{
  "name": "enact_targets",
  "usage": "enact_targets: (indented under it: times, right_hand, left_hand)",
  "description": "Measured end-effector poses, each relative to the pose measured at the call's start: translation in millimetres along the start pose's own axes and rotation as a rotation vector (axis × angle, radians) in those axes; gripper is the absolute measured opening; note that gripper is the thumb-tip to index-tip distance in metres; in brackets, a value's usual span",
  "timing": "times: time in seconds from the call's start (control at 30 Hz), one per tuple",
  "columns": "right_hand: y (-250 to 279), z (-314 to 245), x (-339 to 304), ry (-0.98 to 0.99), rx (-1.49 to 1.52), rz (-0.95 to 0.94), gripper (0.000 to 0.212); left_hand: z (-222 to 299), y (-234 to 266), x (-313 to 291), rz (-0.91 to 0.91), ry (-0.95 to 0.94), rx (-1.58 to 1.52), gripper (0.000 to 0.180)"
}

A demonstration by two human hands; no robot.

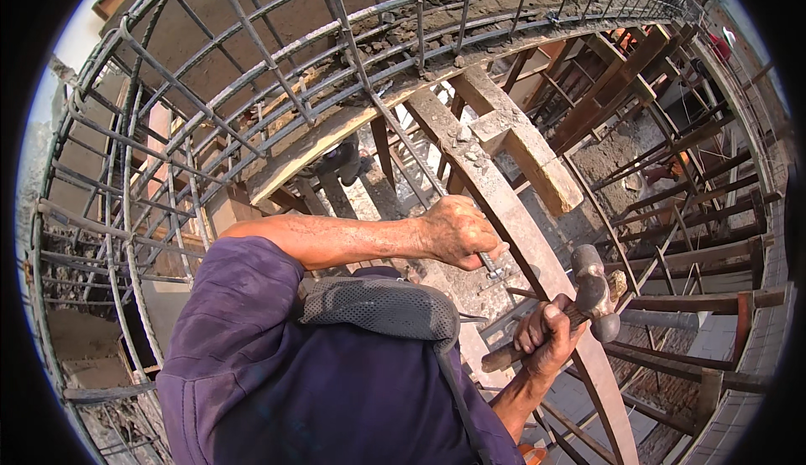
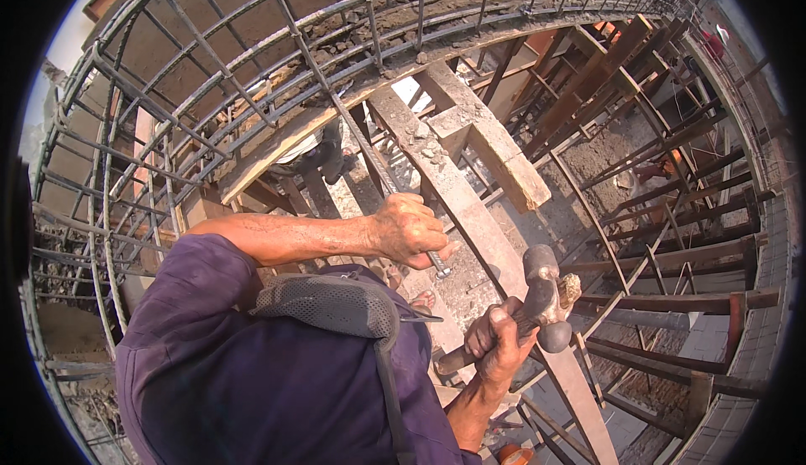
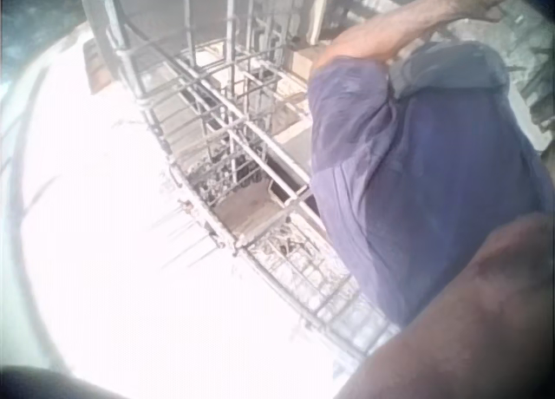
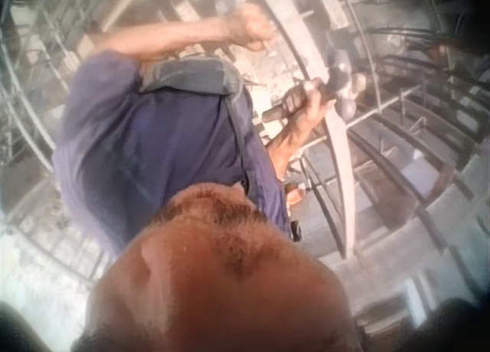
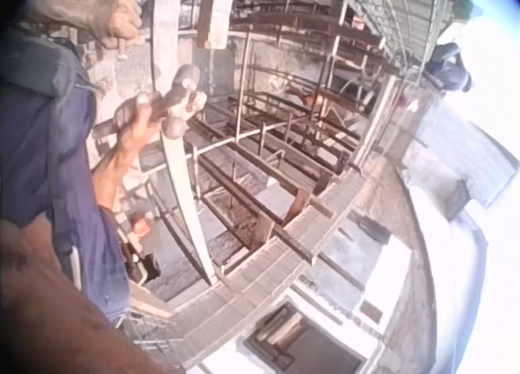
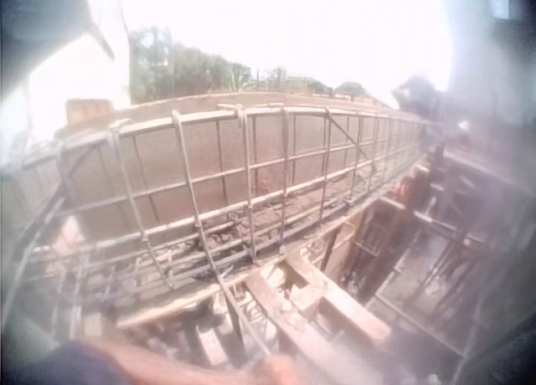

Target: The person secures rebar to a wooden form by hand and using a hammer, tapping the metal rod into place and checking the alignment along the edge of the concrete structure.

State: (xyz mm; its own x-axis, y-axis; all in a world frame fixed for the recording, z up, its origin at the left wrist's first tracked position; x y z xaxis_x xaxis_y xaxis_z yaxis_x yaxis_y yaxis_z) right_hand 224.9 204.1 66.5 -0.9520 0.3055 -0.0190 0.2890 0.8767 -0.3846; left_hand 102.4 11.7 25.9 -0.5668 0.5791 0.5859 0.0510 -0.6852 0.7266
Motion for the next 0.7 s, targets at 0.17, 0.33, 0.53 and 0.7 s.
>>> enact_targets:
  times: [0.17,0.33,0.53,0.7]
  right_hand:
    - [1.5,1.8,3.2,-0.012,0.055,0.002,0.021]
    - [8.6,1.1,-2.8,0.006,0.019,0.063,0.019]
    - [35.9,15.8,-11.1,-0.051,0.086,0.174,0.017]
    - [32.4,16.7,-14.4,-0.037,0.022,0.172,0.025]
  left_hand:
    - [32.1,-29.7,-26.5,-0.067,-0.305,-0.128,0.034]
    - [-17.6,-50.6,-46.6,-0.138,-0.28,0.053,0.024]
    - [-39.1,-27.4,9.9,-0.301,0.067,0.227,0.02]
    - [39.1,-8.8,36.8,-0.171,0.078,0.005,0.019]
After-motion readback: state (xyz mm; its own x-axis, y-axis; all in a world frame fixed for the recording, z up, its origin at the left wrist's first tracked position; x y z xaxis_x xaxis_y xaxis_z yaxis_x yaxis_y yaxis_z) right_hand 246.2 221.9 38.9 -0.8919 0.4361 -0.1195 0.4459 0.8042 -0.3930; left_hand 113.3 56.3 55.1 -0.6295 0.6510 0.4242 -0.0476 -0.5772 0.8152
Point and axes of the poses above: each hand's wrist, its own x-axis towards the middle knuckle, its own y-axis out of the back of the hand, z = x × y, the point moved 3 cm from there along x, towards the middle knuckle, and after that the axes turned 9 degrees about y, right-handed, at the moved point
